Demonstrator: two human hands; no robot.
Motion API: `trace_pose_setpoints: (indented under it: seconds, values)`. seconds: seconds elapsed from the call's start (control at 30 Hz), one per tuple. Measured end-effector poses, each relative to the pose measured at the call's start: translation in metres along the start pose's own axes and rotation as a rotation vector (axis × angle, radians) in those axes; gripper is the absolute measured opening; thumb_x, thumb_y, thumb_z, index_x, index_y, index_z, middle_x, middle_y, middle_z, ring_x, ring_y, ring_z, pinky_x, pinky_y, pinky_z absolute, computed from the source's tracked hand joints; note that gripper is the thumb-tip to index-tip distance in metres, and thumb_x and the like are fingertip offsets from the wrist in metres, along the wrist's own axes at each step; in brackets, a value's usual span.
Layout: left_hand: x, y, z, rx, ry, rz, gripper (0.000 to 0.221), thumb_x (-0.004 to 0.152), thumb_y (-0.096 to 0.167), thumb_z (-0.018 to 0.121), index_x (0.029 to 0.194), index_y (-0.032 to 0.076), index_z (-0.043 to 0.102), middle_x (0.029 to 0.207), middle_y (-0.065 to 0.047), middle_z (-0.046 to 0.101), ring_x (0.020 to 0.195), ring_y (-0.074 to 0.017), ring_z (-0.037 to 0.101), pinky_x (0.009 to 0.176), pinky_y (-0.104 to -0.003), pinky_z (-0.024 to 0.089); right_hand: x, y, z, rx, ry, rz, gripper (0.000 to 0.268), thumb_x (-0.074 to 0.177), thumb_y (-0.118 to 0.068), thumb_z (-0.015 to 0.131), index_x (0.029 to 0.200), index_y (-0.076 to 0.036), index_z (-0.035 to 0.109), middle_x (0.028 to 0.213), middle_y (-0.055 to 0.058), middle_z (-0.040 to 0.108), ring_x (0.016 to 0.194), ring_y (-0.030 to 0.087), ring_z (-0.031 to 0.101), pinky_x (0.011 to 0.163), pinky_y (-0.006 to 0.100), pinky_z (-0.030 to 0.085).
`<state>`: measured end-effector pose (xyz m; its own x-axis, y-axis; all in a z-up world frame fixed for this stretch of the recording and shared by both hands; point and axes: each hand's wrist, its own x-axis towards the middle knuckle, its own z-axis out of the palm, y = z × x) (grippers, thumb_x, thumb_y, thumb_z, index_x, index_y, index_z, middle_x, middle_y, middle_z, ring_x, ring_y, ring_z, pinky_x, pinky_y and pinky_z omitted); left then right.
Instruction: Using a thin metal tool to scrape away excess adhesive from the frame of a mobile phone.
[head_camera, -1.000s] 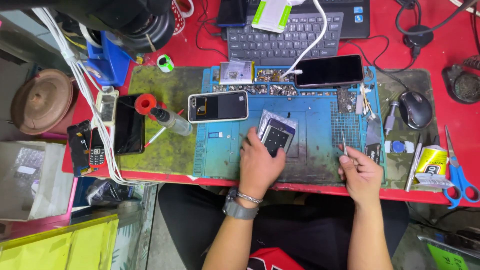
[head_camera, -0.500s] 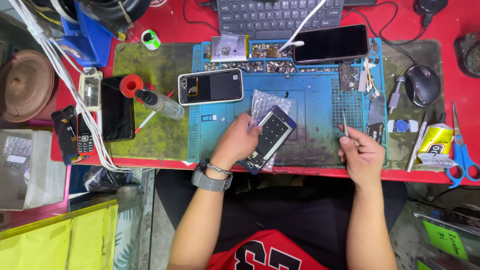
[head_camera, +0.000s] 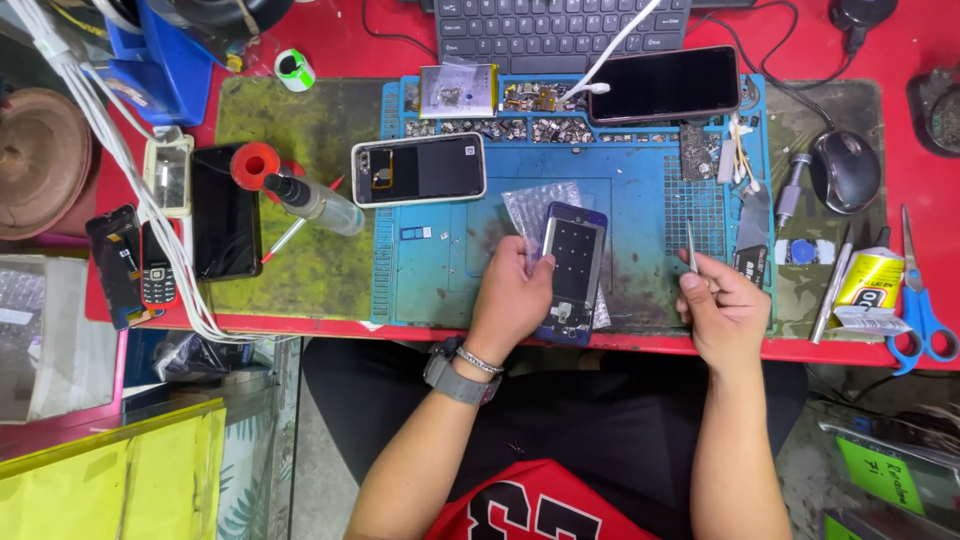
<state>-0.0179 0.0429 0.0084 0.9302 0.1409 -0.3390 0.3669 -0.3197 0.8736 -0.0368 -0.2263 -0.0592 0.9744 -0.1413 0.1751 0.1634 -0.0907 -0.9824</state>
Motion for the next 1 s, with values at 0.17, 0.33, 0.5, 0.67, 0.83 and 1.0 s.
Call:
trace_pose_setpoints:
  seconds: [0.17, 0.33, 0.5, 0.67, 0.83, 1.0]
  values:
    - [-0.014, 0.032, -0.023, 0.633, 0.006, 0.094, 0.044, 0.091, 0.044, 0.062, 0.104, 0.002, 0.059, 0.086, -0.025, 0.072, 0.082, -0.0472, 0.073, 0.069, -0.055, 0.058, 0.0, -0.001, -0.001, -0.001, -0.002, 0.011, 0.027, 0.1, 0.003, 0.065, 0.127, 0.007, 0.069, 0.057, 0.012, 0.059, 0.048, 0.01, 0.054, 0.049, 0.023, 0.047]
    - [-0.002, 0.046, -0.025, 0.837, -0.033, 0.558, 0.076, 0.077, 0.046, 0.083, 0.128, -0.005, 0.06, 0.106, -0.026, 0.064, 0.105, -0.0476, 0.064, 0.084, -0.053, 0.055, -0.001, 0.002, -0.002, -0.004, -0.001, 0.025, 0.028, 0.1, 0.004, 0.065, 0.128, 0.008, 0.068, 0.057, 0.014, 0.058, 0.049, 0.011, 0.055, 0.048, 0.024, 0.047]
    - [0.03, 0.031, 0.006, 0.959, -0.129, 0.818, 0.084, 0.077, 0.07, 0.069, 0.142, 0.019, 0.054, 0.14, -0.02, 0.049, 0.134, -0.0429, 0.044, 0.109, -0.057, 0.035, 0.001, -0.003, 0.003, 0.023, 0.007, 0.019, 0.027, 0.099, 0.003, 0.066, 0.126, 0.007, 0.069, 0.056, 0.012, 0.058, 0.047, 0.011, 0.053, 0.048, 0.024, 0.046]
    - [0.049, -0.004, 0.028, 0.804, 0.051, 0.829, 0.075, 0.072, 0.062, 0.065, 0.13, 0.014, 0.06, 0.115, -0.014, 0.05, 0.121, -0.0371, 0.046, 0.106, -0.058, 0.03, 0.001, -0.002, 0.002, 0.027, 0.009, 0.019, 0.027, 0.099, 0.002, 0.066, 0.126, 0.006, 0.069, 0.057, 0.012, 0.06, 0.048, 0.01, 0.056, 0.047, 0.022, 0.046]
    - [0.05, -0.012, 0.024, 0.723, 0.23, 0.716, 0.077, 0.066, 0.055, 0.069, 0.127, 0.009, 0.057, 0.108, -0.012, 0.043, 0.114, -0.0373, 0.042, 0.1, -0.056, 0.029, 0.001, -0.002, -0.001, 0.025, -0.032, 0.024, 0.027, 0.101, 0.001, 0.065, 0.128, 0.005, 0.068, 0.058, 0.01, 0.059, 0.046, 0.01, 0.054, 0.047, 0.021, 0.044]
    - [0.052, -0.011, 0.022, 0.598, 0.267, 0.516, 0.075, 0.069, 0.047, 0.07, 0.13, 0.007, 0.052, 0.114, -0.013, 0.041, 0.12, -0.039, 0.036, 0.102, -0.059, 0.022, -0.002, 0.0, -0.003, 0.017, -0.031, 0.023, 0.029, 0.102, 0.0, 0.065, 0.131, 0.005, 0.067, 0.06, 0.011, 0.06, 0.048, 0.01, 0.056, 0.049, 0.021, 0.047]
